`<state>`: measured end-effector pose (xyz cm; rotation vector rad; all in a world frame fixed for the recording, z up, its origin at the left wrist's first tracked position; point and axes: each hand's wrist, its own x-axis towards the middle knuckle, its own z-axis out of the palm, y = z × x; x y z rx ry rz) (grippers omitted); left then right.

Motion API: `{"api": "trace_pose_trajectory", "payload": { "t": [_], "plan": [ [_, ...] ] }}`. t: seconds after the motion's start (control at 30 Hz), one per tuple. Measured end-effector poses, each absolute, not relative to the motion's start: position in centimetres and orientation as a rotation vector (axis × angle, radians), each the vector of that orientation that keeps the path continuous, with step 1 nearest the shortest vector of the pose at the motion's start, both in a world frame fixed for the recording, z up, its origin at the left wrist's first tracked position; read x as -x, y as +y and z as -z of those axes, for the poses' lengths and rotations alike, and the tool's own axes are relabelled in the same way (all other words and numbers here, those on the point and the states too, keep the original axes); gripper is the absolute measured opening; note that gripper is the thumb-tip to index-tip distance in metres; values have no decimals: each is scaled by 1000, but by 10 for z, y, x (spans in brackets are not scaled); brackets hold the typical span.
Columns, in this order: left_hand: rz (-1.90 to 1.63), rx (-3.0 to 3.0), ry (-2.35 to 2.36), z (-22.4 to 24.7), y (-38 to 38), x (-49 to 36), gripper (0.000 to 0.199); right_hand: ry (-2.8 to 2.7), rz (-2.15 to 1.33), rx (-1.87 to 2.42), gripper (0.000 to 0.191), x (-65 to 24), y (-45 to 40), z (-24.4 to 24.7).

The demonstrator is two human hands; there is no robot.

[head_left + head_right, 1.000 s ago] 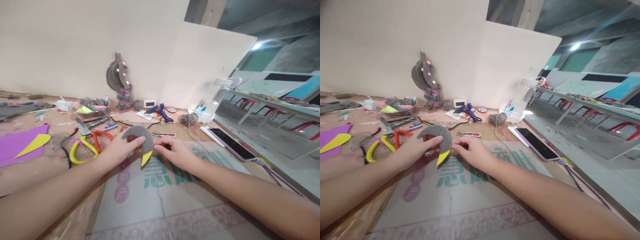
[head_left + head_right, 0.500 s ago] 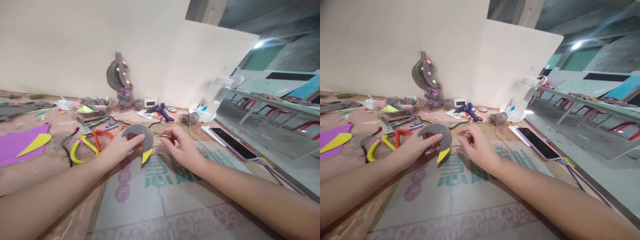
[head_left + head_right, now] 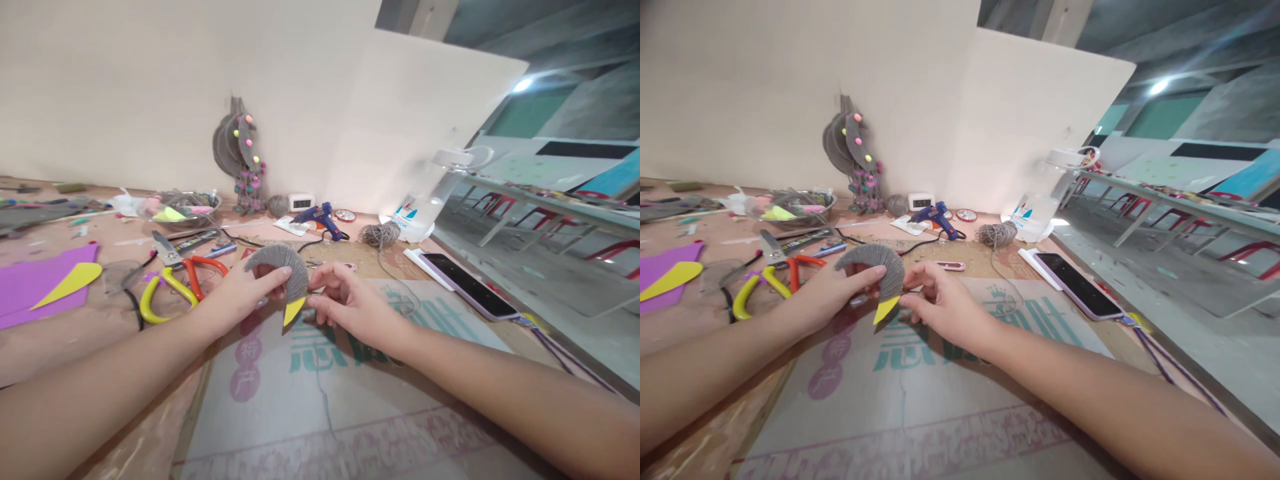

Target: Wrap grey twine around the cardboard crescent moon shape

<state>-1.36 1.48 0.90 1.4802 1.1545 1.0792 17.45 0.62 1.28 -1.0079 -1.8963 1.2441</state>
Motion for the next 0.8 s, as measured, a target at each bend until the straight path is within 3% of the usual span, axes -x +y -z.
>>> {"api": "trace_pose_trajectory", "payload": {
  "t": [0.2, 0.67, 0.8],
  "plan": [
    [-1062, -1552, 1138, -7, 16, 16, 22, -2048, -1008, 950, 7, -175, 8, -13],
    [-1072, -1487, 1102, -8, 16, 15, 17, -2123, -921, 1017, 3, -173, 8, -11],
    [-1113, -1406, 1060, -6, 16, 14, 16, -2150, -900, 1054, 13, -178, 11, -16]
  ]
}}
